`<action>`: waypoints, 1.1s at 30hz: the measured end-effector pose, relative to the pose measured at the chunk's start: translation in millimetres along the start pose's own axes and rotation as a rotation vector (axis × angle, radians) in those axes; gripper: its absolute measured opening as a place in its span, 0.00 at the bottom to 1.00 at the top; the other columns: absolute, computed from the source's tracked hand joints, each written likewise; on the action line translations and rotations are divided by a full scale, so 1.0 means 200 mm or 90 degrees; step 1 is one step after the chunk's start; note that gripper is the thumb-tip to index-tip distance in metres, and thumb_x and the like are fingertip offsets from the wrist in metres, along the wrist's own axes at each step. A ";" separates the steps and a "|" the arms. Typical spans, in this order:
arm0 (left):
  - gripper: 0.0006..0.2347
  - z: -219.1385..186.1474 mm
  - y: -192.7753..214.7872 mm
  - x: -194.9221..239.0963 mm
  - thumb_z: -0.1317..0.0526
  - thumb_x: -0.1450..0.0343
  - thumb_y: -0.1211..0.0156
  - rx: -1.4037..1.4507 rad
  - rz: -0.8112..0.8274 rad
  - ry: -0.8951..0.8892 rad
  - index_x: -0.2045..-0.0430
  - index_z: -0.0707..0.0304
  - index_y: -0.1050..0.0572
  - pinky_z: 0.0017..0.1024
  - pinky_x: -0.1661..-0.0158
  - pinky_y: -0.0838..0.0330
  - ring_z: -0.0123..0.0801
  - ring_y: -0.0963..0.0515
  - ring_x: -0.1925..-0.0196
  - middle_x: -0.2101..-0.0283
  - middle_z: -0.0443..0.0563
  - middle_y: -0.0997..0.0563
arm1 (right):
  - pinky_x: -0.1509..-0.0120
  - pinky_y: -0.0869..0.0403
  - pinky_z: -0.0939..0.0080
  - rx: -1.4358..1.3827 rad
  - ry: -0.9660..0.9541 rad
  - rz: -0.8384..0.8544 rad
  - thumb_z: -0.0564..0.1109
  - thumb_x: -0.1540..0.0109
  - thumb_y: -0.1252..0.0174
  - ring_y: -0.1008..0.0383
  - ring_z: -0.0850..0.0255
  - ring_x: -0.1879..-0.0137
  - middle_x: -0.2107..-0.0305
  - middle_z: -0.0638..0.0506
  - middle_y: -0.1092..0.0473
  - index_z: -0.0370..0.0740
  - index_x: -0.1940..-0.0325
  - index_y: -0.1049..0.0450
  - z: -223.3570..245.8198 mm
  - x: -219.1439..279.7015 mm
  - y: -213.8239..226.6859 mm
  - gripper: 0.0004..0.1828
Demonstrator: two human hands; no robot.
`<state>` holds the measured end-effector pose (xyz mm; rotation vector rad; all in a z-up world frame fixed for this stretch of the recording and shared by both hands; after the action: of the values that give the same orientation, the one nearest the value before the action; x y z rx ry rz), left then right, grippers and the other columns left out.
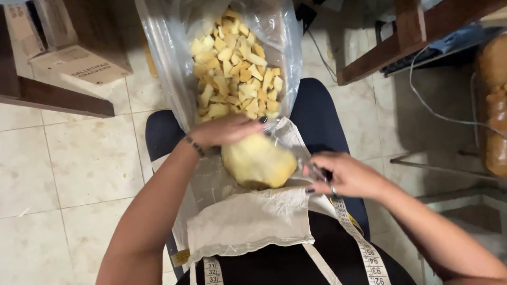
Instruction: Cutting a large block of yellow foam into smaller pieces using scissors and collecting them in a plastic bag.
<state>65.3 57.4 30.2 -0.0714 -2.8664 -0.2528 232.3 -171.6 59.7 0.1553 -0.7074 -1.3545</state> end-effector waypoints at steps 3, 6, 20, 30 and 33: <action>0.26 -0.03 -0.12 0.16 0.48 0.22 0.65 0.067 0.115 0.032 0.72 0.62 0.17 0.37 0.48 0.27 0.41 0.17 0.62 0.71 0.57 0.16 | 0.71 0.25 0.57 -0.041 0.022 -0.025 0.55 0.52 0.22 0.23 0.53 0.74 0.79 0.53 0.30 0.45 0.66 0.25 0.03 0.06 -0.05 0.22; 0.11 0.04 -0.22 0.29 0.58 0.25 0.50 0.110 0.103 0.061 0.66 0.60 0.19 0.30 0.60 0.25 0.27 0.21 0.70 0.78 0.42 0.19 | 0.71 0.24 0.57 -0.057 -0.018 -0.117 0.48 0.51 0.23 0.23 0.54 0.73 0.79 0.52 0.29 0.42 0.61 0.22 -0.08 0.08 -0.07 0.19; 0.44 -0.24 -0.29 0.69 0.37 0.35 0.37 -0.303 0.097 0.019 0.27 0.52 0.51 0.57 0.33 0.70 0.50 0.52 0.24 0.24 0.55 0.47 | 0.68 0.25 0.45 0.338 -0.124 -0.289 0.71 0.42 0.38 0.22 0.51 0.67 0.71 0.55 0.24 0.49 0.49 0.21 -0.11 -0.06 -0.10 0.29; 0.18 -0.05 -0.27 0.89 0.65 0.30 0.38 -0.238 -0.465 -0.110 0.45 0.67 0.30 0.39 0.40 0.24 0.49 0.19 0.41 0.42 0.61 0.22 | 0.62 0.26 0.44 0.374 -0.280 -0.099 0.63 0.40 0.43 0.22 0.47 0.65 0.71 0.56 0.22 0.59 0.63 0.23 -0.09 -0.02 -0.08 0.11; 0.07 0.15 -0.18 1.01 0.60 0.25 0.41 0.066 -0.784 0.032 0.60 0.62 0.26 0.30 0.49 0.27 0.30 0.24 0.49 0.53 0.51 0.21 | 0.69 0.34 0.66 0.131 -0.059 0.065 0.46 0.47 0.34 0.33 0.72 0.78 0.86 0.64 0.29 0.55 0.79 0.26 -0.11 0.11 -0.09 0.08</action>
<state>-139.7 31.8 48.6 1.6690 -2.4499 -0.2964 230.3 -202.3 41.1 0.2186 -0.9216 -1.1967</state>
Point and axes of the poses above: each hand's wrist, its own x-axis away from the middle knuckle, its own y-axis out of the back of the hand, z = x × y, the point moved 4 cm from there along -x, towards the middle knuckle
